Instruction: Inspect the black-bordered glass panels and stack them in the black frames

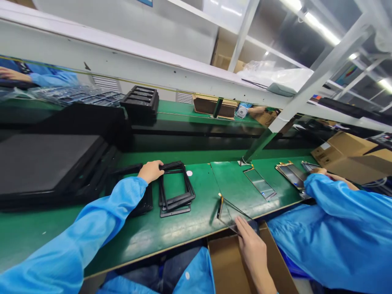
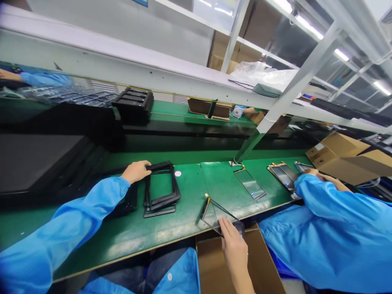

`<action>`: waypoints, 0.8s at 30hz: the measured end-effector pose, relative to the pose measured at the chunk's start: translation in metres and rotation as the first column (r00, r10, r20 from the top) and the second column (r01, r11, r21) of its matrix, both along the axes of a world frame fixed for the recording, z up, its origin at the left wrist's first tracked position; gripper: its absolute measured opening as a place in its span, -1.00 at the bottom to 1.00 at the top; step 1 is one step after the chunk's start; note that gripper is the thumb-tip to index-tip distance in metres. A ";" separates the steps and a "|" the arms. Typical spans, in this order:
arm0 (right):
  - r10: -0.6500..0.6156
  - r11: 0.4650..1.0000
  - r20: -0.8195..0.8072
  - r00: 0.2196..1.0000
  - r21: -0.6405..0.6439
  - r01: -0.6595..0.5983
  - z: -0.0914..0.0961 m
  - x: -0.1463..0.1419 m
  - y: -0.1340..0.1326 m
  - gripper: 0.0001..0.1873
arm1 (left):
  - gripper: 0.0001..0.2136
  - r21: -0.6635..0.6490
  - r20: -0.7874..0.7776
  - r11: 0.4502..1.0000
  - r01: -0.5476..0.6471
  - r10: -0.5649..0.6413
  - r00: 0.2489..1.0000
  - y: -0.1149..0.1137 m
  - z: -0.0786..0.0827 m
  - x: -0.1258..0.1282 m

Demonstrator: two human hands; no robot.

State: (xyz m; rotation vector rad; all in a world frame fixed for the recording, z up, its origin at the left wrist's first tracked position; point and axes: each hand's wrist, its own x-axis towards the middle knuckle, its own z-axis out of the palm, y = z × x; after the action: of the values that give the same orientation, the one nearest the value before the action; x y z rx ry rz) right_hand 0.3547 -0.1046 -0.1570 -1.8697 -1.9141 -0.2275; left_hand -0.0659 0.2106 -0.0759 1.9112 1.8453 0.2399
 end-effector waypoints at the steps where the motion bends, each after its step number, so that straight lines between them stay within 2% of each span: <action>1: -0.014 0.999 -0.038 0.999 0.037 0.016 0.010 -0.002 -0.001 -0.51 | -0.68 -0.011 0.027 1.000 -0.012 0.013 1.000 -0.001 0.000 0.000; 4: -0.066 0.980 -0.226 0.972 0.168 0.105 0.038 -0.008 -0.002 -0.68 | -0.69 -0.056 0.135 0.997 -0.051 0.058 0.989 -0.006 0.003 -0.001; 7: -0.117 0.948 -0.395 0.911 0.230 0.221 0.057 -0.019 0.000 -0.54 | -0.71 -0.090 0.288 0.992 -0.090 0.113 0.951 -0.013 0.008 -0.001; 8: -0.135 0.938 -0.485 0.864 0.219 0.269 0.061 -0.025 0.001 -0.45 | -0.72 -0.093 0.353 0.990 -0.102 0.128 0.927 -0.016 0.011 0.000; 10: -0.143 0.931 -0.716 0.684 0.136 0.337 0.068 -0.040 0.005 -0.24 | -0.73 -0.083 0.493 0.989 -0.121 0.146 0.858 -0.025 0.018 0.001; 11: -0.134 0.942 -0.813 0.566 0.072 0.327 0.071 -0.049 0.008 -0.16 | -0.73 -0.071 0.562 0.989 -0.130 0.147 0.814 -0.031 0.022 0.002; 13: -0.121 0.975 -0.925 0.361 -0.043 0.216 0.077 -0.069 0.014 -0.09 | -0.71 -0.037 0.678 0.987 -0.154 0.138 0.722 -0.047 0.033 0.005; 15: -0.109 0.990 -0.966 0.233 -0.085 0.110 0.082 -0.090 0.023 -0.15 | -0.65 -0.001 0.757 0.985 -0.171 0.112 0.644 -0.069 0.044 0.008; 17: -0.085 0.996 -0.982 0.167 -0.083 0.021 0.087 -0.108 0.032 -0.23 | -0.58 0.031 0.806 0.987 -0.160 0.070 0.588 -0.095 0.055 0.011; 20: -0.054 0.992 -0.991 0.124 -0.068 -0.108 0.090 -0.128 0.042 -0.26 | -0.57 0.055 0.837 0.993 -0.107 0.012 0.547 -0.135 0.066 0.013; 24: -0.044 0.986 -0.996 0.076 -0.055 -0.160 0.094 -0.147 0.045 -0.25 | -0.57 0.088 0.875 0.990 -0.109 -0.025 0.484 -0.175 0.068 0.011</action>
State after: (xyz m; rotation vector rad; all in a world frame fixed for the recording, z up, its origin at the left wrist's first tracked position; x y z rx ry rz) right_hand 0.2078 -0.0595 -0.0631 -1.2578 -0.8996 1.0741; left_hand -0.0545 0.0359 -0.0075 1.3402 1.1387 1.1592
